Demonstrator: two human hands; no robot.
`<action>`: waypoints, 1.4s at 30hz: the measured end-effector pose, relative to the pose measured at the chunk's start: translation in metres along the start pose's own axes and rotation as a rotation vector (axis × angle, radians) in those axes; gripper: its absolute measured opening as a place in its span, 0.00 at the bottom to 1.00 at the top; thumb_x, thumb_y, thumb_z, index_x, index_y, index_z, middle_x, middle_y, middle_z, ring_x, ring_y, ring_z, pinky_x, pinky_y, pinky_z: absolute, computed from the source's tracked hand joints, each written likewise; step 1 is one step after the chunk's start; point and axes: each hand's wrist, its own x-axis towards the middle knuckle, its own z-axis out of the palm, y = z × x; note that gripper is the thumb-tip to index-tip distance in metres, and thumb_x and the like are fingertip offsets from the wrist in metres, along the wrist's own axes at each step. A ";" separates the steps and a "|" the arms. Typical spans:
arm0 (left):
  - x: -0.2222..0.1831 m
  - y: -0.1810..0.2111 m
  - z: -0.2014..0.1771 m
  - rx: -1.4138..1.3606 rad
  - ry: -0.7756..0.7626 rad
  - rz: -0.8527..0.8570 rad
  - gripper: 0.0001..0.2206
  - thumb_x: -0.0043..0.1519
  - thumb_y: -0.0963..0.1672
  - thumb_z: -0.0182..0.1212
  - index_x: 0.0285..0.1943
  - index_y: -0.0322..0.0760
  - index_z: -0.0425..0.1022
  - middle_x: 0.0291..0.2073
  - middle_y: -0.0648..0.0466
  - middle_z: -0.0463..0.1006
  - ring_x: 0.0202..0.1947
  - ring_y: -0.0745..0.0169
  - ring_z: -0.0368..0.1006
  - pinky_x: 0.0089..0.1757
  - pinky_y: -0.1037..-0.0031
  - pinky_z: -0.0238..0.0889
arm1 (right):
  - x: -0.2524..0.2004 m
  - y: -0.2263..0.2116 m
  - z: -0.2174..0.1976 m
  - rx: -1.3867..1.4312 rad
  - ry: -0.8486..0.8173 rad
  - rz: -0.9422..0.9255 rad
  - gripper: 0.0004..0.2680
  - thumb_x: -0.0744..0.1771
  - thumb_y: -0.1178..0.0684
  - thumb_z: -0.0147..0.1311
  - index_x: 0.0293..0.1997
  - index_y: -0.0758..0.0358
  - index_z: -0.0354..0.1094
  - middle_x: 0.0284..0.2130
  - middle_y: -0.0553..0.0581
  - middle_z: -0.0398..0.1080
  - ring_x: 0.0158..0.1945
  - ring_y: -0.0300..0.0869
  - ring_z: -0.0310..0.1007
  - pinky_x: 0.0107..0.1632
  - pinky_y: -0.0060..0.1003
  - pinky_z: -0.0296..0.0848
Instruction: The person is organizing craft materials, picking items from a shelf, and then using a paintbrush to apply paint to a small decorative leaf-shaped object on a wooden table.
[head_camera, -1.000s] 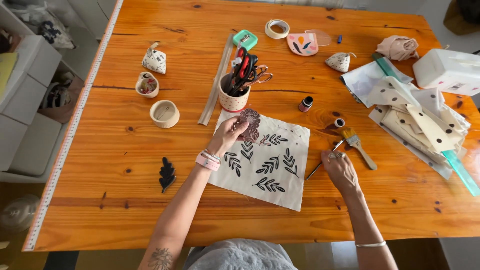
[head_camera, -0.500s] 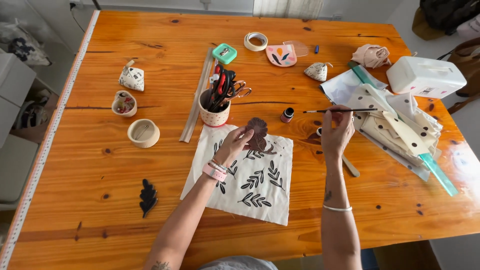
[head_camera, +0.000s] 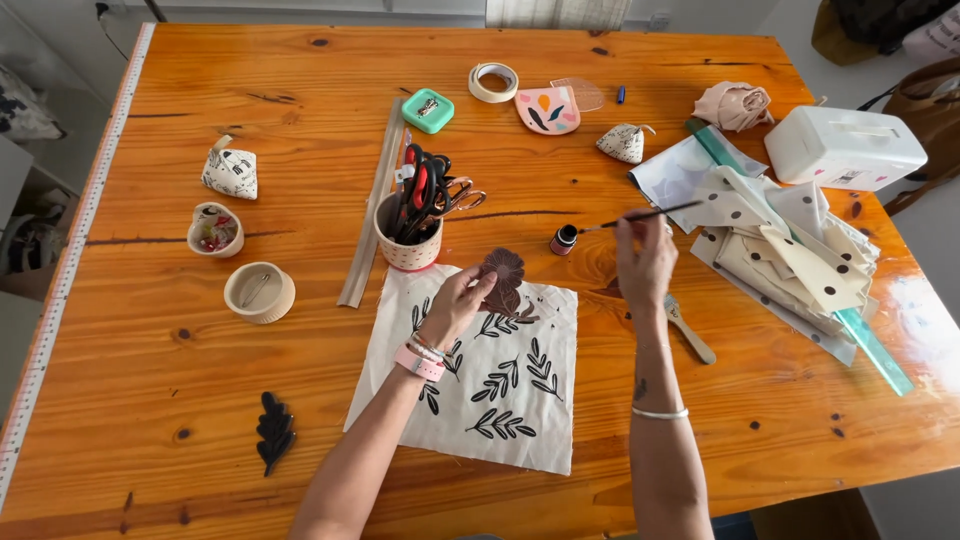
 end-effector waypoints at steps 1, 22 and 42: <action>0.006 -0.012 0.000 -0.003 0.006 0.002 0.19 0.75 0.47 0.61 0.68 0.28 0.77 0.54 0.38 0.81 0.49 0.47 0.83 0.48 0.58 0.81 | 0.004 0.000 0.012 -0.019 -0.036 -0.018 0.03 0.74 0.57 0.56 0.52 0.61 0.70 0.39 0.61 0.76 0.44 0.54 0.84 0.48 0.45 0.81; -0.007 0.015 0.006 -0.056 -0.014 -0.024 0.19 0.75 0.48 0.61 0.70 0.32 0.77 0.53 0.42 0.81 0.50 0.49 0.83 0.51 0.57 0.80 | 0.013 -0.005 0.012 -0.152 -0.133 0.005 0.04 0.76 0.52 0.54 0.53 0.58 0.69 0.39 0.59 0.78 0.47 0.54 0.83 0.52 0.47 0.80; -0.025 0.050 0.016 -0.272 -0.064 -0.044 0.18 0.76 0.49 0.57 0.68 0.33 0.78 0.50 0.47 0.82 0.48 0.57 0.82 0.51 0.61 0.81 | 0.003 -0.015 0.010 0.175 0.207 0.542 0.06 0.74 0.52 0.57 0.43 0.61 0.70 0.27 0.54 0.79 0.26 0.36 0.79 0.30 0.31 0.79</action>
